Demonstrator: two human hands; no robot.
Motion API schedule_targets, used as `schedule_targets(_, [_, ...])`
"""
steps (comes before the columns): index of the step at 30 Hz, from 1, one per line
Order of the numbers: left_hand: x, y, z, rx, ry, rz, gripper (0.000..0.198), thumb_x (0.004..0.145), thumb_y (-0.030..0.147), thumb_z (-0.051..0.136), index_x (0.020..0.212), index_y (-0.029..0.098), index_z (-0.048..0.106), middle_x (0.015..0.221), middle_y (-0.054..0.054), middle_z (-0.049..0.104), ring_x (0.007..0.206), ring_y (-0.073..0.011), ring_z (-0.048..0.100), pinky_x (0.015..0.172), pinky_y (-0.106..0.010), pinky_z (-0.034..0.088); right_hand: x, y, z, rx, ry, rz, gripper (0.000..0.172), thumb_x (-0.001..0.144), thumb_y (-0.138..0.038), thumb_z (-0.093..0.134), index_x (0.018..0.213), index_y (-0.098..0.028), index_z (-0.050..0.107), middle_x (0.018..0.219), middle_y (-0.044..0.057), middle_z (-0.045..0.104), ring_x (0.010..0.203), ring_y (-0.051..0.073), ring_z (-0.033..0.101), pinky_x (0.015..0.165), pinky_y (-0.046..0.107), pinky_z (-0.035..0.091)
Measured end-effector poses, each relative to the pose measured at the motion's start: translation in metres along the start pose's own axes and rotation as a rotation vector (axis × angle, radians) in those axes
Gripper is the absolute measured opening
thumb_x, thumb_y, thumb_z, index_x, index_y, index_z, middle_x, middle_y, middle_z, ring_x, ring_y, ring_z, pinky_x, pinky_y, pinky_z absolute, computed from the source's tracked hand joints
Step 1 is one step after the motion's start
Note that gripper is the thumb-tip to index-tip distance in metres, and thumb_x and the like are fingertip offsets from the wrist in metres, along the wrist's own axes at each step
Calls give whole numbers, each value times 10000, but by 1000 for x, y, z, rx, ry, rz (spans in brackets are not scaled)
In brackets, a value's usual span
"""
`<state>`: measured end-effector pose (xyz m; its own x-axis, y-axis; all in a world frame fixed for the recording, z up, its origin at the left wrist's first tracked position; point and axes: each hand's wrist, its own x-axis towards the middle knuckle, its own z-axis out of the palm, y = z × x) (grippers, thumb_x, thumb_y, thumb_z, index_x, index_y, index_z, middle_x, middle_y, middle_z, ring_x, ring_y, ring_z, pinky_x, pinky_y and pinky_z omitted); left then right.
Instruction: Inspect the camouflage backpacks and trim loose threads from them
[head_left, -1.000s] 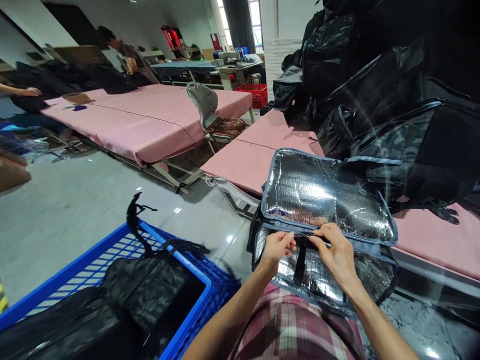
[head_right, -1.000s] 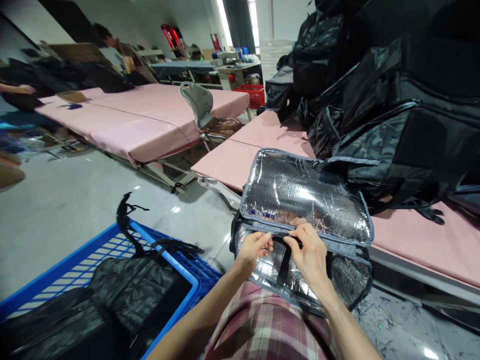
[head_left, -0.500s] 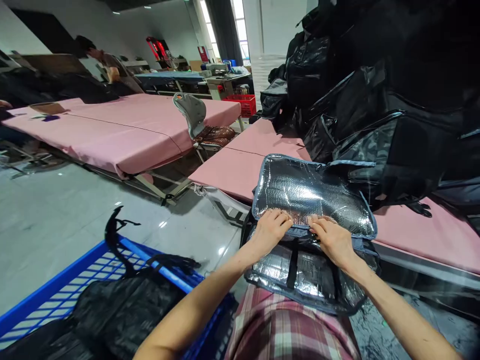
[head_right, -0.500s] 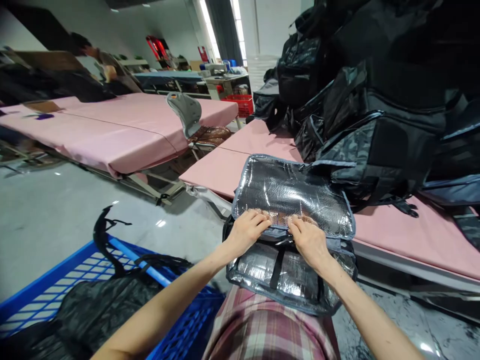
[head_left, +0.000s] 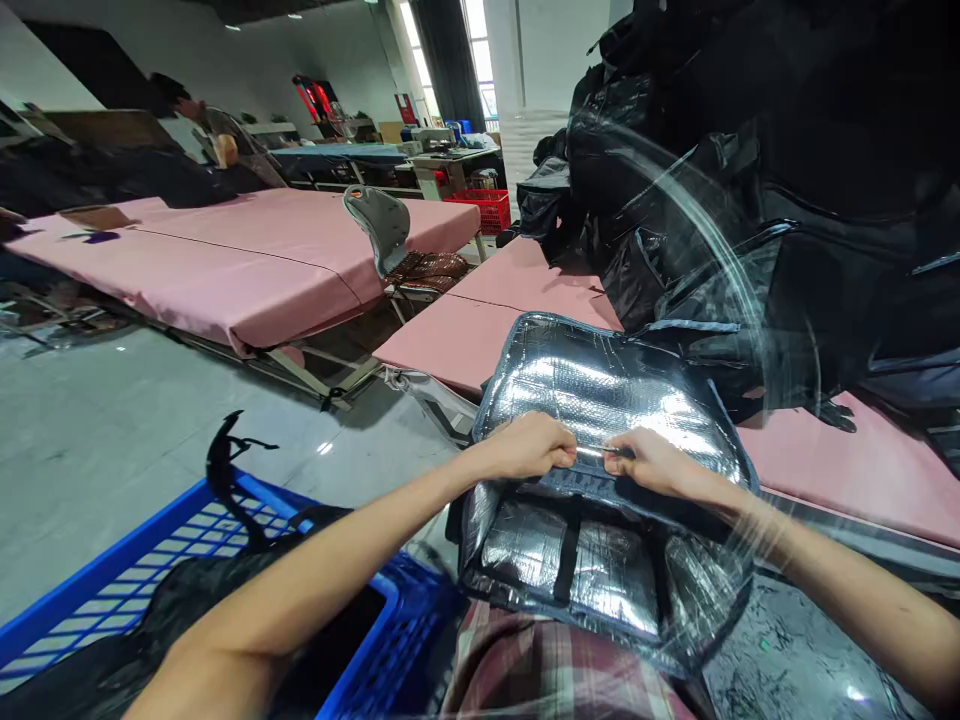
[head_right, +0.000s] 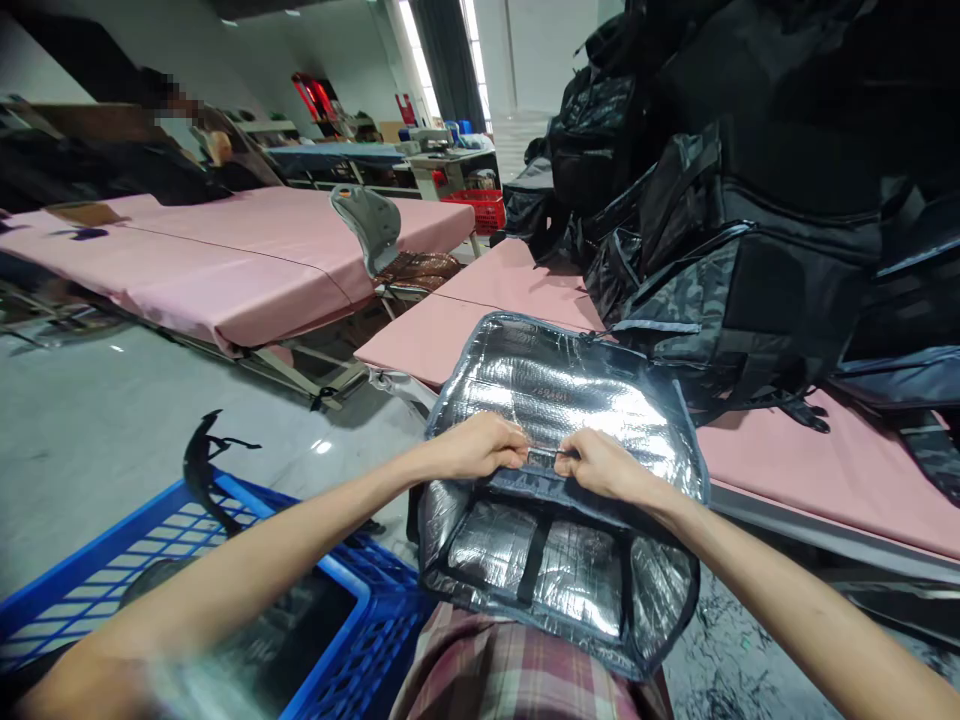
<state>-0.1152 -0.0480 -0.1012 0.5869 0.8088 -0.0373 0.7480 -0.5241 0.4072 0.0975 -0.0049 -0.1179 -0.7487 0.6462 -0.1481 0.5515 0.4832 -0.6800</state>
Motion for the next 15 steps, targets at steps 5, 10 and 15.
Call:
schedule_targets(5, [41,-32,-5,-255,-168,-203,89,658,147,517,617,141,596,534,38,475,538,-93,404,518,-200,261,28,22,-11,81,5,48,219,734,-316,520,625,-138,585,546,-40,473,534,94,398,517,221,287])
schedule_targets(10, [47,-42,-13,-311,-219,-168,94,630,160,481,593,141,565,521,40,436,528,-91,363,523,-210,255,23,21,-11,17,156,-3,233,746,-372,601,866,-176,641,780,-7,633,703,145,542,630,246,361])
schedule_targets(15, [44,-40,-19,-336,-226,-143,94,630,163,455,586,145,537,536,36,431,536,-96,352,541,-221,260,11,16,-4,-442,403,-240,308,845,-370,537,1100,-199,554,941,36,635,793,175,533,644,272,339])
